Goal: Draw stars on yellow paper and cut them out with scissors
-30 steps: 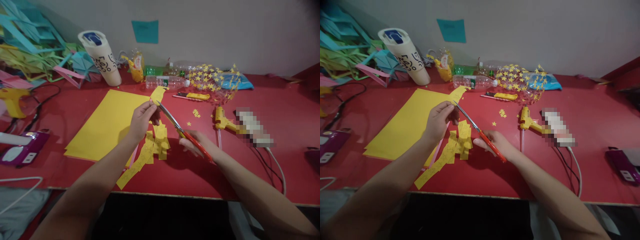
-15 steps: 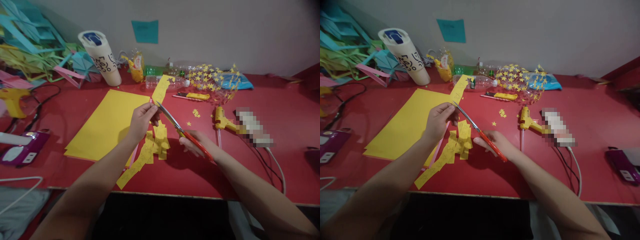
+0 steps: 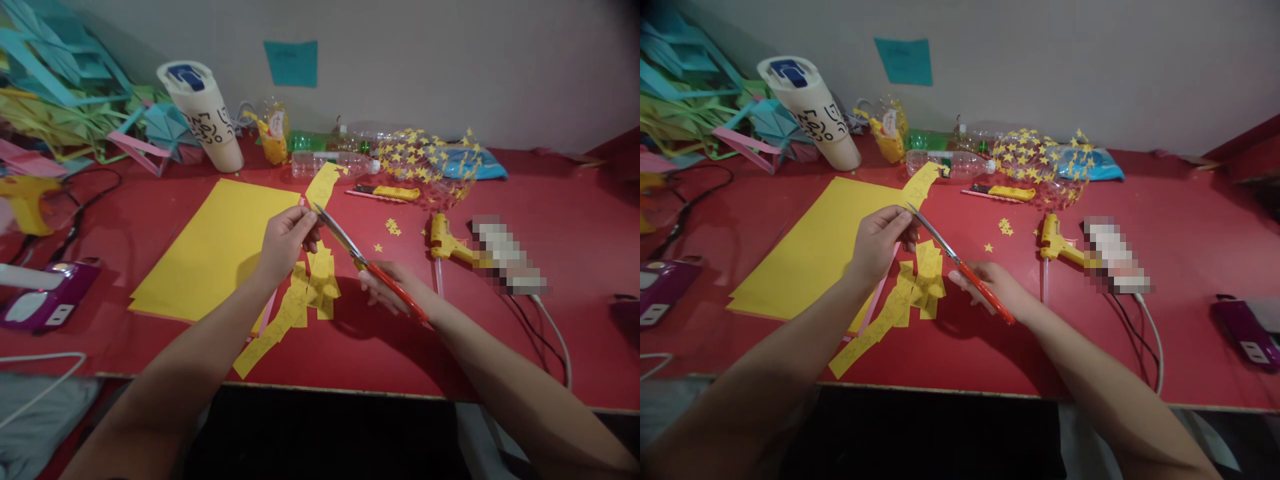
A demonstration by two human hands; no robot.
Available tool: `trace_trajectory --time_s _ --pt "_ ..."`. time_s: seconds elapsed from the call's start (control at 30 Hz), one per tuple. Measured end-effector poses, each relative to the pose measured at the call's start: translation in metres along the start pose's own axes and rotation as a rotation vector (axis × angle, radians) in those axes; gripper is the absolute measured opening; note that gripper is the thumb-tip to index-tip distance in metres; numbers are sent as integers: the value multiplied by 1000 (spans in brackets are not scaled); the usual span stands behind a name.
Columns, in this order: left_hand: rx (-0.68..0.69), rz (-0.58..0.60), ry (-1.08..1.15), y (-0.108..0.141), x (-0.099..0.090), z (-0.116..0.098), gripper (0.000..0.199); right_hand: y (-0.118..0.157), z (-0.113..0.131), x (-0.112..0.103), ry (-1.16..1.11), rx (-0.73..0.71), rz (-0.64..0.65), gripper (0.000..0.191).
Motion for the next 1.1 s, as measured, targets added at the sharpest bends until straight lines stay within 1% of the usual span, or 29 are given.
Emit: trace_trajectory --time_s 0.23,0.43,0.67,1.0,1.1 --pt "3 1 -1 0 -1 -1 22 -1 0 0 11 -1 11 60" --pt "13 8 -15 -1 -2 -1 21 -1 1 -3 10 -8 -25 55" --pt "5 11 -9 -1 -3 -3 21 -1 3 -4 9 0 -7 57" --pt "7 31 40 -2 -4 -1 22 -2 4 -5 28 -24 -12 55" --pt "1 32 32 -2 -4 0 21 -2 3 -5 25 -9 -5 54"
Point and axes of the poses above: each hand's wrist, its own y-axis away from the middle knuckle, its own x-axis out of the palm, z = x × y, the point moved 3 cm from there along -y, towards the middle knuckle, and after that the axes turned 10 degrees about -z, right-handed, at the moved point
